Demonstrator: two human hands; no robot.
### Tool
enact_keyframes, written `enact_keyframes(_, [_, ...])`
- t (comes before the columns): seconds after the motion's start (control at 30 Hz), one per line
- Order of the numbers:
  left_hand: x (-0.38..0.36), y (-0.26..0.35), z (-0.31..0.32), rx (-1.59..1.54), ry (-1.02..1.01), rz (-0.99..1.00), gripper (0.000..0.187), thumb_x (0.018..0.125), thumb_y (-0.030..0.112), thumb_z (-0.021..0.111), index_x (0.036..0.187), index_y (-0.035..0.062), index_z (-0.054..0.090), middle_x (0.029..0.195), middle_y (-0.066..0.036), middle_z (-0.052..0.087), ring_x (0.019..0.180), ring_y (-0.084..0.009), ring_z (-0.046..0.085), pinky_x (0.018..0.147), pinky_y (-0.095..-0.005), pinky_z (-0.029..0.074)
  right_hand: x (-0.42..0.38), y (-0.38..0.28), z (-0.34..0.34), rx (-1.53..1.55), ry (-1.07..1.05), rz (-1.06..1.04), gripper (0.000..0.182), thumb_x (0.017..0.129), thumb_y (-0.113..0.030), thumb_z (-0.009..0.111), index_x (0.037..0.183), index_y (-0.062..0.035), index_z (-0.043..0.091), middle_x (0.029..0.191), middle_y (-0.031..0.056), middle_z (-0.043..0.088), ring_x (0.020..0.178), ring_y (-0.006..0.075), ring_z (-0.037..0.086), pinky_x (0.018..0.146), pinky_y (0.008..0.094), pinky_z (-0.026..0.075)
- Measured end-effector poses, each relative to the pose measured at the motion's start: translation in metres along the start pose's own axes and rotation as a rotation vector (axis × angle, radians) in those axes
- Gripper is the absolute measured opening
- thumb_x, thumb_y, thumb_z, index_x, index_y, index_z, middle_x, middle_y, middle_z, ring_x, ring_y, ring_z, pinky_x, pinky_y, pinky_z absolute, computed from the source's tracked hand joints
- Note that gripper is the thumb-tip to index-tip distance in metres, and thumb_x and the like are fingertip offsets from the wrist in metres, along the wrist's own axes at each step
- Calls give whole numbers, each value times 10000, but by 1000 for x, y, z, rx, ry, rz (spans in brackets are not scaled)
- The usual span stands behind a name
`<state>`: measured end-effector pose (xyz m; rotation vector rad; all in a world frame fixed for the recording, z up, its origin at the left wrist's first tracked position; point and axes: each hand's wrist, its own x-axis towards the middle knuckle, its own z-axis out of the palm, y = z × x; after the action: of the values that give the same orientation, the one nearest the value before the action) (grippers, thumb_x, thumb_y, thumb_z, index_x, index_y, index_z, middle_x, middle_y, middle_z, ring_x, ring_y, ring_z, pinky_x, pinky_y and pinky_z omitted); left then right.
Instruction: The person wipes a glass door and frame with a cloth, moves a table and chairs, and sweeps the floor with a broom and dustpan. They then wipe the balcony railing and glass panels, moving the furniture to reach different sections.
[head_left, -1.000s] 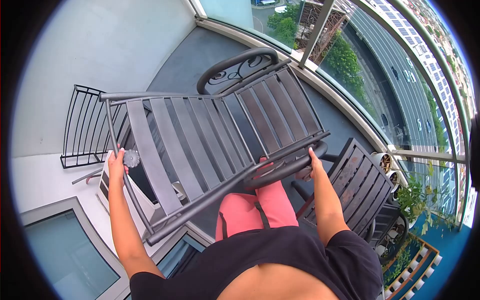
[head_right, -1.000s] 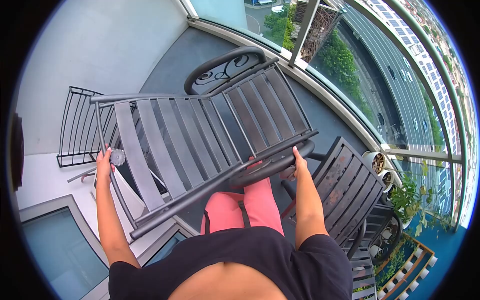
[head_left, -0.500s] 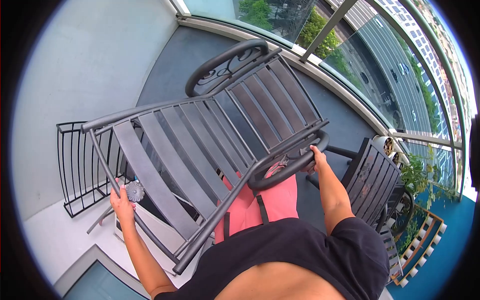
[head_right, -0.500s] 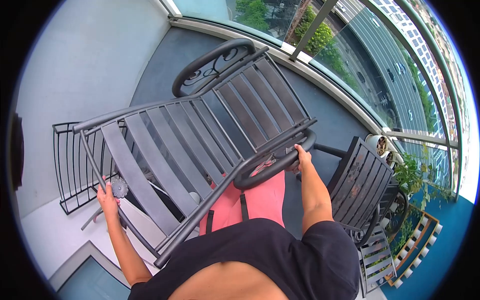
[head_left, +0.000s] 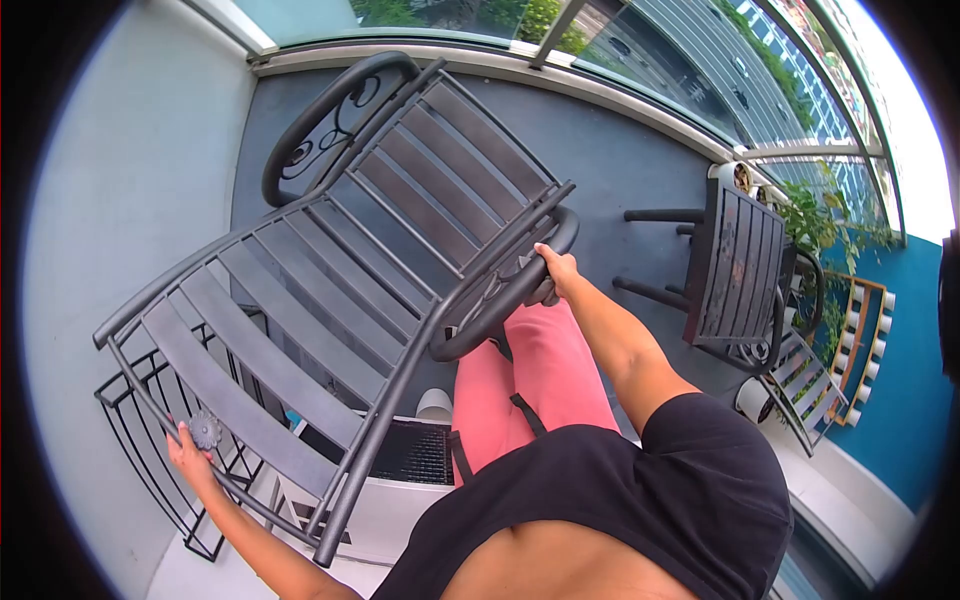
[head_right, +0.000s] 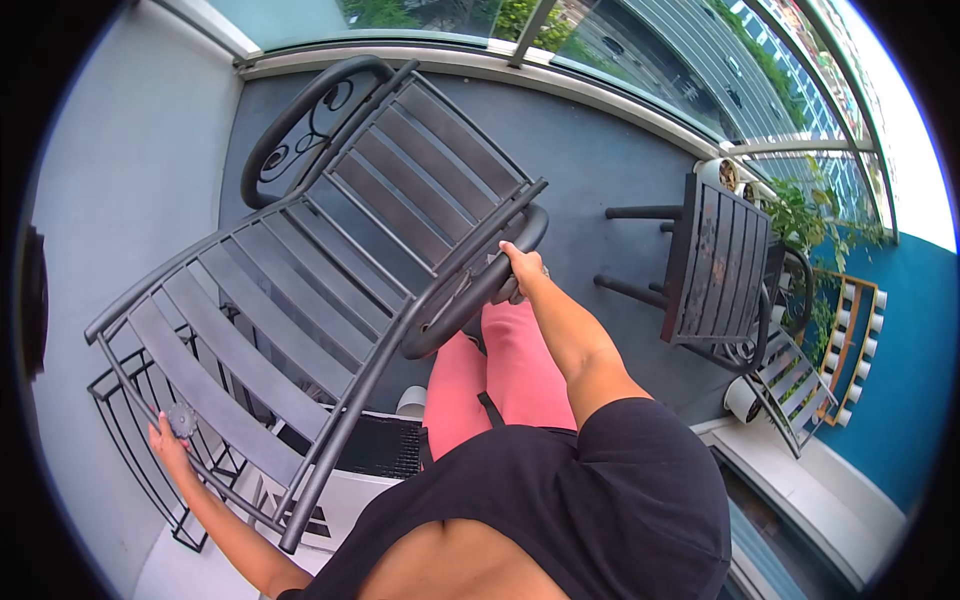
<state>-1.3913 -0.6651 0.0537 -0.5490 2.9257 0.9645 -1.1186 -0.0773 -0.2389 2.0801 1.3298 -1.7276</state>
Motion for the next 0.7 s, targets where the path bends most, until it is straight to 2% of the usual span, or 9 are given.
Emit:
enact_keyframes(0.3, [24, -16, -6, 165, 62, 62, 490, 897, 403, 488, 1280, 97, 469, 531, 14, 371, 355, -53, 344, 318, -226, 267, -12, -5, -7, -79, -27, 3, 664, 701, -498, 662, 981, 99, 587, 916, 220, 630, 783, 317, 640, 699, 440, 484])
enact_keyframes(0.33, [12, -5, -8, 228, 93, 86, 547, 896, 434, 473, 1323, 97, 418, 547, -38, 447, 405, -162, 457, 380, -309, 370, -53, -28, -23, -78, -65, 58, 682, 701, -529, 660, 990, 85, 590, 928, 211, 631, 802, 310, 641, 704, 435, 485])
enact_keyframes(0.37, [16, -14, -10, 225, 87, 115, 547, 896, 434, 473, 1323, 97, 418, 547, -38, 447, 405, -162, 457, 380, -309, 370, -40, -14, -24, -82, -71, -15, 711, 703, -562, 653, 1002, 80, 588, 938, 207, 630, 822, 309, 640, 692, 439, 491])
enact_keyframes(0.43, [34, -34, -10, 678, 405, 350, 575, 892, 385, 497, 1371, 105, 344, 789, -162, 605, 675, -311, 596, 579, -405, 458, -13, 10, -30, -122, -227, -114, 704, 715, -618, 617, 969, 37, 578, 891, 177, 641, 677, 276, 651, 584, 393, 508])
enact_keyframes(0.47, [36, -17, 6, 829, 395, 316, 599, 888, 289, 518, 1400, 92, 276, 1193, -232, 518, 1061, -397, 503, 855, -423, 413, -16, 15, -23, -89, -304, -108, 717, 723, -663, 570, 980, 6, 549, 831, 152, 645, 600, 261, 643, 511, 400, 497])
enact_keyframes(0.5, [6, 7, 22, 826, 401, 340, 599, 888, 289, 518, 1400, 92, 276, 1193, -232, 518, 1061, -397, 503, 855, -423, 413, -31, 24, -45, -92, -397, -69, 722, 726, -695, 531, 1009, -31, 532, 794, 135, 636, 578, 262, 635, 464, 435, 481])
enact_keyframes(0.57, [-80, 69, 80, 532, 502, 967, 522, 885, 179, 512, 1360, 46, 340, 1376, -206, 356, 1210, -353, 408, 979, -381, 346, -36, 68, -95, -82, -516, -100, 710, 728, -664, 554, 1035, -24, 544, 918, 165, 610, 529, 318, 622, 443, 433, 481])
enact_keyframes(0.67, [-257, 147, 222, 120, -46, 877, 338, 886, 121, 488, 1199, -5, 497, 1391, -180, 354, 1247, -289, 389, 1035, -370, 283, -4, 180, -184, 277, -407, -28, 353, 773, -334, 650, 988, -55, 634, 977, 104, 625, 965, 211, 563, 826, 400, 452])
enact_keyframes(0.7, [-300, 162, 274, -15, -349, 777, 312, 887, 120, 496, 1172, -5, 525, 1376, -176, 378, 1249, -278, 387, 1030, -361, 293, 1, 208, -210, 423, -297, -6, 181, 783, -176, 614, 910, -56, 659, 967, 85, 629, 933, 192, 567, 829, 370, 455])
